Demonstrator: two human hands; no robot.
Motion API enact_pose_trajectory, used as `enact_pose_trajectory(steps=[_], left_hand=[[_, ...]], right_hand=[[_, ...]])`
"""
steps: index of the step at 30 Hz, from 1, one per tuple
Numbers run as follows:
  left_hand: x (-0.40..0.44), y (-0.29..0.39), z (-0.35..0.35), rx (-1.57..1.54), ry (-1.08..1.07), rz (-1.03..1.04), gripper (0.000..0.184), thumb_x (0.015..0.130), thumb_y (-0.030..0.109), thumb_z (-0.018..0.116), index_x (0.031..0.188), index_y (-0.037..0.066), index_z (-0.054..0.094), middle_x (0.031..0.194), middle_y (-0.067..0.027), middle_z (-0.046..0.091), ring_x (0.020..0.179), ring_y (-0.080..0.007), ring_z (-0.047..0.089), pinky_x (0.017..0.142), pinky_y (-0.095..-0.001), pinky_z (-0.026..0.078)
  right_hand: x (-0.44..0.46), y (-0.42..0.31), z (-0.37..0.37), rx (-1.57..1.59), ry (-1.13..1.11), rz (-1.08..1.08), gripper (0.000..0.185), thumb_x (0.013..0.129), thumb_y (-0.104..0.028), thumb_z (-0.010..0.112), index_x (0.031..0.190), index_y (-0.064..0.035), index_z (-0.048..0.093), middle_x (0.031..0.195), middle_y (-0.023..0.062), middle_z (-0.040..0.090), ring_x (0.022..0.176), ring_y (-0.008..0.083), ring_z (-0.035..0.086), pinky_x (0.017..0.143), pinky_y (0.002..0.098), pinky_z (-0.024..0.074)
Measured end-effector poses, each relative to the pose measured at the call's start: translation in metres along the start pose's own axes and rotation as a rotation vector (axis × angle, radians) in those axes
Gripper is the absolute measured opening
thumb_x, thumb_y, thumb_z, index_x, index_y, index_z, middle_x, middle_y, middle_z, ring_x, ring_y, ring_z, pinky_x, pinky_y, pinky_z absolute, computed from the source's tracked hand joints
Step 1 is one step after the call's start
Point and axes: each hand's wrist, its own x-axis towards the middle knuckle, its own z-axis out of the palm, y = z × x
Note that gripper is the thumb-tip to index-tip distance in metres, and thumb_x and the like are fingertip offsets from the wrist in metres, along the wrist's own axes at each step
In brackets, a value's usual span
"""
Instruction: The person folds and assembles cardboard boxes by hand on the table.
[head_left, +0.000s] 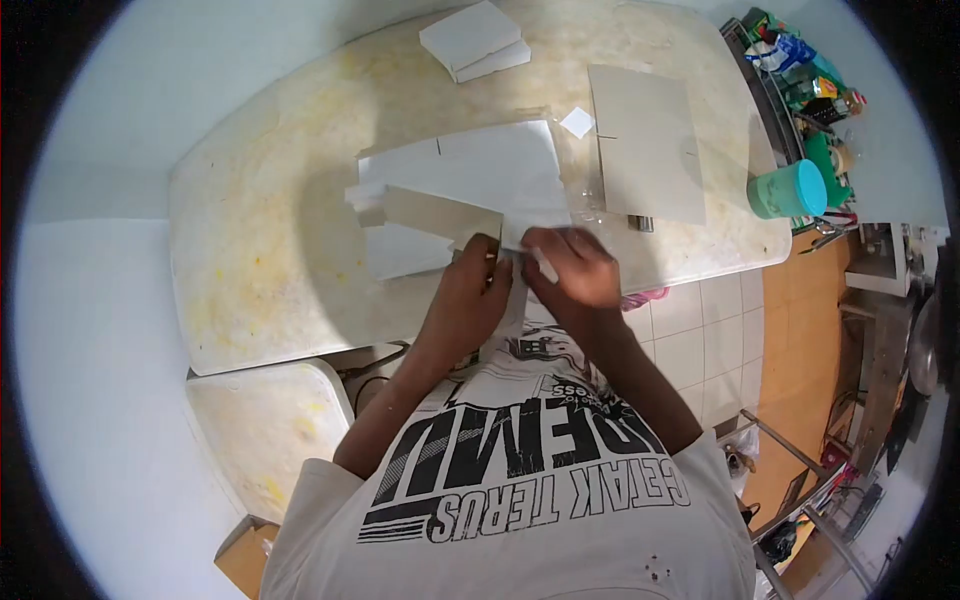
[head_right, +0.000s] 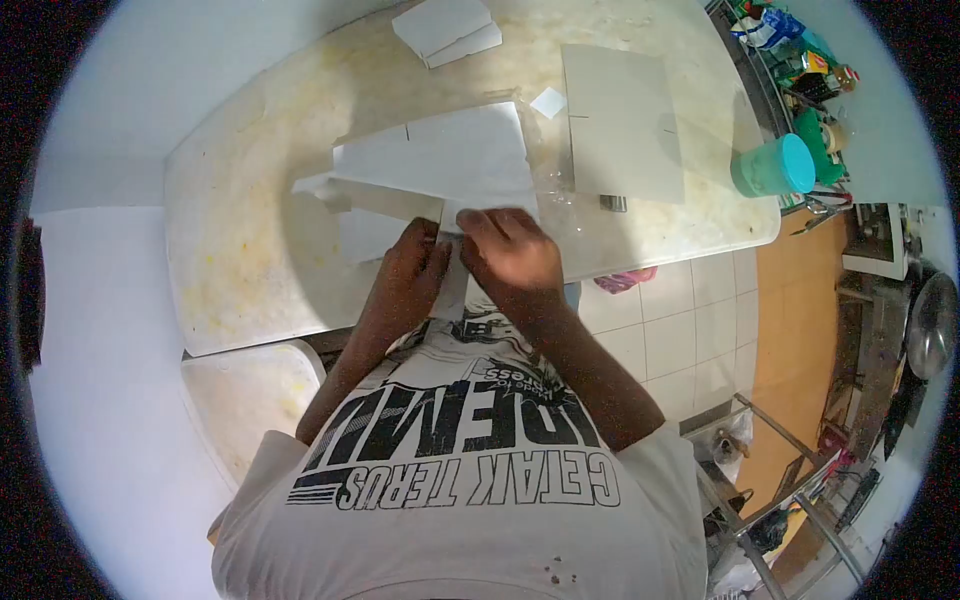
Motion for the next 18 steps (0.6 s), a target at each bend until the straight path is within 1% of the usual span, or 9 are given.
enact_pose_trajectory(steps=[2,5,8,11,14,17,18], left_hand=[[0.006,0.006,-0.003,-0.134,-0.03,-0.074,0.013,0.089,0.01,0.05,0.093,-0.001,0.044,0.064,-0.02,0.057,0.055,-0.0306,0.059,0.051,-0.0402,0.043],[0.012,0.005,-0.004,-0.304,-0.013,-0.132,0.013,0.09,0.01,0.048,0.093,-0.001,0.043,0.06,-0.016,0.054,0.052,-0.0191,0.057,0.048,-0.0362,0.041],[0.011,0.0,-0.002,-0.49,0.0,-0.22,0.014,0.091,0.012,0.047,0.094,-0.001,0.043,0.058,-0.0136,0.054,0.049,-0.0155,0.053,0.045,-0.0341,0.04],[0.01,-0.011,-0.003,-0.384,0.013,-0.138,0.015,0.091,0.013,0.047,0.094,-0.001,0.043,0.061,-0.013,0.055,0.048,-0.016,0.051,0.046,-0.0319,0.041],[0.01,-0.021,-0.001,-0.385,0.007,-0.163,0.017,0.09,0.013,0.049,0.098,-0.001,0.045,0.069,-0.0137,0.058,0.054,-0.0154,0.052,0.05,-0.03,0.042],[0.013,-0.022,-0.003,-0.628,0.104,-0.246,0.023,0.09,0.014,0.051,0.105,-0.002,0.047,0.077,-0.0123,0.06,0.062,-0.015,0.054,0.055,-0.0286,0.043],[0.015,-0.022,-0.004,-0.623,0.101,-0.254,0.024,0.09,0.014,0.051,0.107,-0.002,0.048,0.08,-0.0116,0.06,0.066,-0.0154,0.055,0.057,-0.0286,0.044]], right_hand=[[0.013,0.002,0.0,0.016,-0.013,-0.047,0.03,0.071,-0.007,0.064,0.1,-0.0066,0.057,0.09,0.0093,0.06,0.082,0.0288,0.061,0.068,0.0358,0.0532],[0.021,0.014,0.007,-0.002,-0.049,-0.147,0.028,0.072,-0.008,0.063,0.099,-0.007,0.057,0.089,0.0096,0.062,0.083,0.0283,0.062,0.067,0.0362,0.0538],[0.024,0.017,0.01,-0.031,0.023,-0.234,0.027,0.07,-0.007,0.065,0.097,-0.0067,0.059,0.09,0.0095,0.063,0.085,0.0276,0.063,0.067,0.035,0.0545],[0.019,0.011,0.016,0.026,0.129,-0.181,0.028,0.068,-0.005,0.067,0.096,-0.0058,0.06,0.092,0.0093,0.064,0.086,0.0262,0.064,0.068,0.0337,0.055],[0.02,0.005,0.02,0.019,0.194,-0.152,0.022,0.068,0.002,0.07,0.088,-0.0056,0.064,0.08,0.0086,0.065,0.079,0.0228,0.066,0.067,0.0307,0.0545],[0.02,0.006,0.019,0.037,0.161,-0.227,0.025,0.066,0.004,0.07,0.089,-0.0057,0.064,0.08,0.0079,0.065,0.081,0.0229,0.066,0.068,0.0306,0.055],[0.02,0.005,0.018,0.042,0.158,-0.232,0.026,0.066,0.005,0.069,0.089,-0.0055,0.063,0.081,0.008,0.065,0.081,0.023,0.066,0.069,0.0307,0.0551]])
